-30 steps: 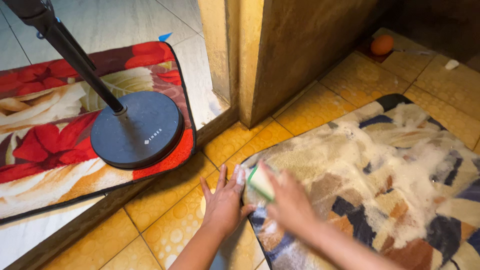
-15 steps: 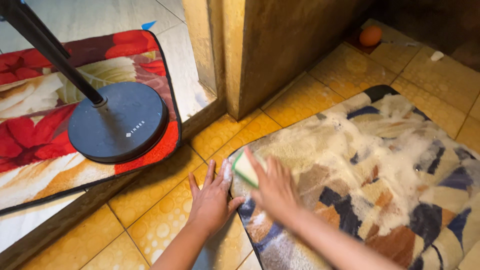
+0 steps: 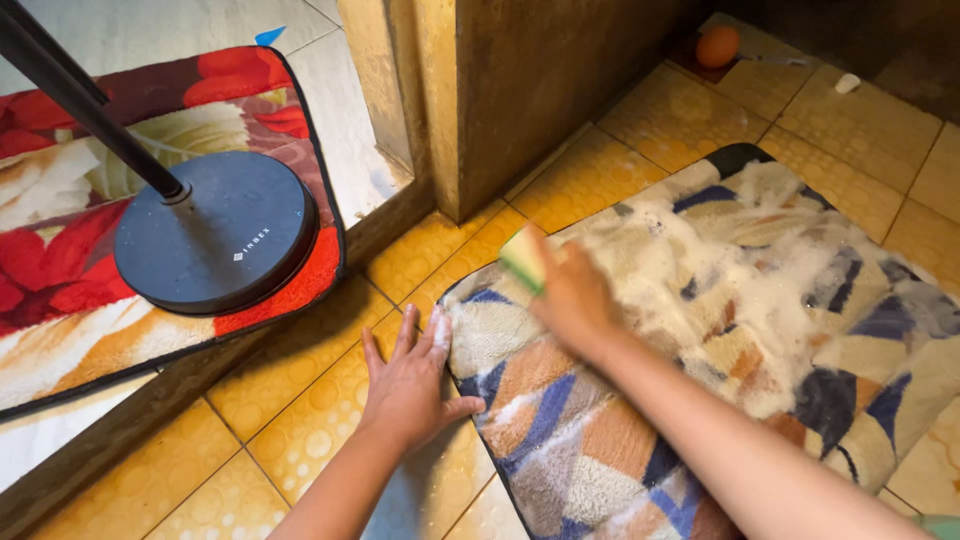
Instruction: The person scrubs a patterned bath mat on a tiled floor using a green sponge and soapy water. They work across the surface, generating foam, then flip the mat to clean the dark underside. The person rinses the sponge in an orange bucket and continues scrubbing the reverse side.
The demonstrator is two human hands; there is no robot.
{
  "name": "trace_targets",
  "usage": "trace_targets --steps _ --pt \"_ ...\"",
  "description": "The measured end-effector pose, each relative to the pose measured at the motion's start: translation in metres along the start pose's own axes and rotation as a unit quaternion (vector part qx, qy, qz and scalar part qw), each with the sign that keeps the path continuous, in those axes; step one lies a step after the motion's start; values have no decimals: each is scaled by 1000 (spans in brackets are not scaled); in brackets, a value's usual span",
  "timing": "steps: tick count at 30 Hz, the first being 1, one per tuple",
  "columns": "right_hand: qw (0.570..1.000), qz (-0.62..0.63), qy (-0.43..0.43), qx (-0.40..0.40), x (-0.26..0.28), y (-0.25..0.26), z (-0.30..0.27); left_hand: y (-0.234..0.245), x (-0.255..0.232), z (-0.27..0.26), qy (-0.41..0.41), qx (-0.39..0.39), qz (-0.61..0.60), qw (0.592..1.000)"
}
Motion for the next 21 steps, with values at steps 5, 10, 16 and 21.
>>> trace_targets --steps 5,10,16,21 --pt "996 -40 -76 -13 5 16 14 3 -7 3 13 16 36 999" --pt "989 -81 11 119 23 -4 -67 7 -7 4 22 39 22 999" --pt "995 -72 -34 66 -52 37 -32 7 2 10 6 -4 21 1000" --pt "997 -54 -19 -45 -50 22 -29 6 2 19 12 9 43 999"
Point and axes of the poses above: each hand's wrist, its own z-axis towards the middle knuckle, its own y-axis out of the back of the hand, x = y × z, the point moved 4 cm from there along z, towards the middle knuckle, and after that the axes turned 13 degrees about -y, right-handed, at the moved point
